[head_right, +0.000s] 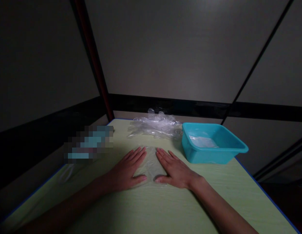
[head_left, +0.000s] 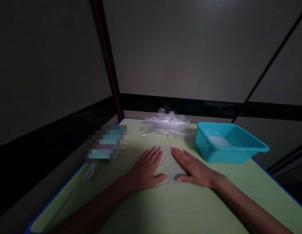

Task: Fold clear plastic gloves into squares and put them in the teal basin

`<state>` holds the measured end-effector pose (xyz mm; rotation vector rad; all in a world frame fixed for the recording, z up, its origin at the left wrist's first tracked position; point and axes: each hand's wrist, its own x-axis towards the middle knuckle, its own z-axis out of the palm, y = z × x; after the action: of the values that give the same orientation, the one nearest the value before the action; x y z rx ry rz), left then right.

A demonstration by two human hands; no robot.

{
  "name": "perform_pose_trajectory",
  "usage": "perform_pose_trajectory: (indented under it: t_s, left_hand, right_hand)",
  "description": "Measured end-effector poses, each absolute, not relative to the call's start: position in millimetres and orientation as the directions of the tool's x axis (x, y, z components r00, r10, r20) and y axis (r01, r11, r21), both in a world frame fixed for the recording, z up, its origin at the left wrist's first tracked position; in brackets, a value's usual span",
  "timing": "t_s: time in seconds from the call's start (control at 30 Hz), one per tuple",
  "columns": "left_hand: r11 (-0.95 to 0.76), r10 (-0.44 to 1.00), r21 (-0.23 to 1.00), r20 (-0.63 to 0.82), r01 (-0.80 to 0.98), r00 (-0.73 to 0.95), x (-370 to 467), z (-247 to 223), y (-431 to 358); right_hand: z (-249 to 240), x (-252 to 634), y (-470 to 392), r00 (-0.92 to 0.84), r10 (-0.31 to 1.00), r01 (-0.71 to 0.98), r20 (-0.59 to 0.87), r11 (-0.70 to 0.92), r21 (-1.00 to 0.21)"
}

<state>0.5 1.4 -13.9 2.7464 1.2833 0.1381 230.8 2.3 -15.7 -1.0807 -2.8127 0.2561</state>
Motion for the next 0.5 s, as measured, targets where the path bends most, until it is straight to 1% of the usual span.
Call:
perform_pose_trajectory:
  t_s: [0.17,0.3,0.37,0.4,0.47,0.5]
  left_hand:
    - [-0.639,0.764,0.155,0.019,0.753,0.645,-3.2,-10.8,0.0]
    - [-0.639,0.759,0.240,0.045,0.731,0.649,-8.9,-13.6,-0.1]
    - [-0.625,0.767,0.337,0.100,0.704,0.633,-10.3,-15.2,2.5]
    - [-0.604,0.781,0.414,0.140,0.681,0.608,-10.7,-15.5,4.8]
    - [-0.514,0.841,0.624,0.232,0.588,0.489,-11.4,-14.3,11.5]
    - [-0.452,0.876,0.741,0.261,0.497,0.407,-12.1,-13.0,15.6]
  right_hand:
    - [-17.6,233.3,3.6,-0.744,0.668,0.652,0.009,0.728,-0.211]
    - [-15.5,231.2,1.5,-0.745,0.667,0.647,0.020,0.730,-0.219]
    - [-12.9,231.3,0.7,-0.742,0.668,0.642,0.045,0.729,-0.240]
    - [-11.2,232.3,0.7,-0.740,0.670,0.634,0.070,0.728,-0.260]
    - [-6.9,236.5,1.4,-0.731,0.667,0.607,0.144,0.733,-0.309]
    - [-4.5,239.4,2.0,-0.726,0.662,0.589,0.186,0.738,-0.329]
